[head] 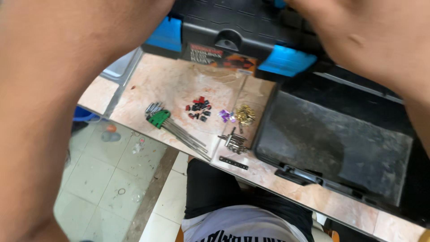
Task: The person packs hand tools from a tiled work table into toolboxes. They place wrenches, screwdrivers, a utility knife, hex keys and pliers into a small black-and-blue toolbox, close its latches, then open a large yellow toolbox and arrange a multimeter, wire cutters, a crimping tool and a cordless drill inside it.
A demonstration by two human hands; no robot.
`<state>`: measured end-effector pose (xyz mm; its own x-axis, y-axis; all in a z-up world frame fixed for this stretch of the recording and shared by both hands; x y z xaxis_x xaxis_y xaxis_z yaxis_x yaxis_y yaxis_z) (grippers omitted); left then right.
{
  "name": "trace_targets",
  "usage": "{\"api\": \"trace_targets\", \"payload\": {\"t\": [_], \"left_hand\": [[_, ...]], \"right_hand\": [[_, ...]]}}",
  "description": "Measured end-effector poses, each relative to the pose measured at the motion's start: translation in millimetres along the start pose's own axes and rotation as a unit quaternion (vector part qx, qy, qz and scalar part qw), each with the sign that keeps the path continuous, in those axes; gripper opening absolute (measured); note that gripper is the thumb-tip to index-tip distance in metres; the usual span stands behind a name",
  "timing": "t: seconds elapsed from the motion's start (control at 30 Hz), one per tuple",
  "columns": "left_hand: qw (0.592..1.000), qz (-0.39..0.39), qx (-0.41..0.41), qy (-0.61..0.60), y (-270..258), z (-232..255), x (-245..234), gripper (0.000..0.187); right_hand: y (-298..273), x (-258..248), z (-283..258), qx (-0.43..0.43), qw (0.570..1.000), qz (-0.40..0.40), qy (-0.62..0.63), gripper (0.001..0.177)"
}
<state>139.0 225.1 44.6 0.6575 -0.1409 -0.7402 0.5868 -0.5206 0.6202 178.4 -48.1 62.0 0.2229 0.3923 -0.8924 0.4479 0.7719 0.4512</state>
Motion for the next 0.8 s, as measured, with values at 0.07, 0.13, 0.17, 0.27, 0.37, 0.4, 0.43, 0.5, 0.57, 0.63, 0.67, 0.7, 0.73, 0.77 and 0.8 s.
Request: {"api": "trace_targets", "payload": {"t": [0.07, 0.13, 0.17, 0.27, 0.37, 0.4, 0.43, 0.5, 0.57, 0.63, 0.67, 0.7, 0.73, 0.77, 0.8], "left_hand": [[1.0, -0.006, 0.01, -0.007, 9.6, 17.6, -15.2, 0.012], [0.999, 0.002, 0.022, -0.025, 22.9, 39.8, -27.7, 0.012], [0.999, 0.013, 0.03, -0.04, 31.5, 52.0, -33.0, 0.012], [0.991, 0.063, 0.06, -0.104, 60.2, 96.5, -39.2, 0.013], [0.975, 0.108, 0.081, -0.179, 87.4, 150.5, -29.1, 0.013], [0.97, 0.119, 0.084, -0.196, 97.2, 167.5, -24.3, 0.013], [0.965, 0.132, 0.083, -0.212, 108.3, 183.6, -19.0, 0.014], [0.953, 0.157, 0.089, -0.242, 125.3, 208.3, -12.4, 0.016], [0.956, 0.121, 0.102, -0.246, 136.1, 225.8, 3.8, 0.023], [0.953, 0.102, 0.103, -0.267, 136.9, 233.9, 17.7, 0.023], [0.951, 0.091, 0.104, -0.277, 136.1, 237.7, 25.4, 0.024], [0.951, 0.087, 0.101, -0.279, 133.3, 239.5, 32.2, 0.022], [0.951, 0.085, 0.098, -0.28, 129.2, 239.0, 38.8, 0.021], [0.952, 0.083, 0.095, -0.28, 125.7, 239.2, 45.8, 0.02], [0.954, 0.062, 0.089, -0.28, 123.5, 240.7, 55.8, 0.021]], "right_hand": [[-29.0, -16.3, 2.7, 0.027, 1.0, -0.003, -0.001, 0.025], [-59.1, -28.5, 7.7, 0.065, 0.998, -0.006, 0.016, 0.026], [-74.4, -32.4, 10.6, 0.086, 0.996, -0.005, 0.028, 0.027], [-122.7, -42.5, 21.5, 0.158, 0.984, 0.003, 0.081, 0.029], [-171.4, -50.6, 29.2, 0.245, 0.958, 0.017, 0.15, 0.032], [-184.4, -53.0, 31.6, 0.269, 0.947, 0.025, 0.174, 0.032], [-195.7, -56.0, 33.8, 0.289, 0.936, 0.034, 0.199, 0.033], [-212.9, -59.1, 35.2, 0.313, 0.922, 0.051, 0.224, 0.035], [-222.1, -60.0, 32.6, 0.316, 0.932, 0.042, 0.175, 0.035], [-228.4, -57.9, 29.4, 0.347, 0.935, -0.001, 0.077, 0.033], [-230.2, -56.6, 30.4, 0.371, 0.928, -0.035, 0.017, 0.032], [-226.9, -56.0, 28.9, 0.356, 0.933, -0.048, 0.0, 0.028], [-221.4, -54.1, 29.1, 0.34, 0.938, -0.06, -0.018, 0.025], [-216.7, -51.2, 27.8, 0.333, 0.941, -0.063, -0.023, 0.024], [-211.2, -47.0, 27.3, 0.324, 0.943, -0.068, -0.026, 0.023]]}}
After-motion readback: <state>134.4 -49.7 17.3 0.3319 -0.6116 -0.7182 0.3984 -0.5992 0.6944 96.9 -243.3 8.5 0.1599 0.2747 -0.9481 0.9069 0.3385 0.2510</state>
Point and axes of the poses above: each hand's wrist, its own y-axis towards the middle knuckle, its own x-axis out of the palm, z = x × y, the point moved 6 cm from there along y, towards the middle knuckle, and after that the axes turned 5 degrees about -x, right-handed, at the moved point
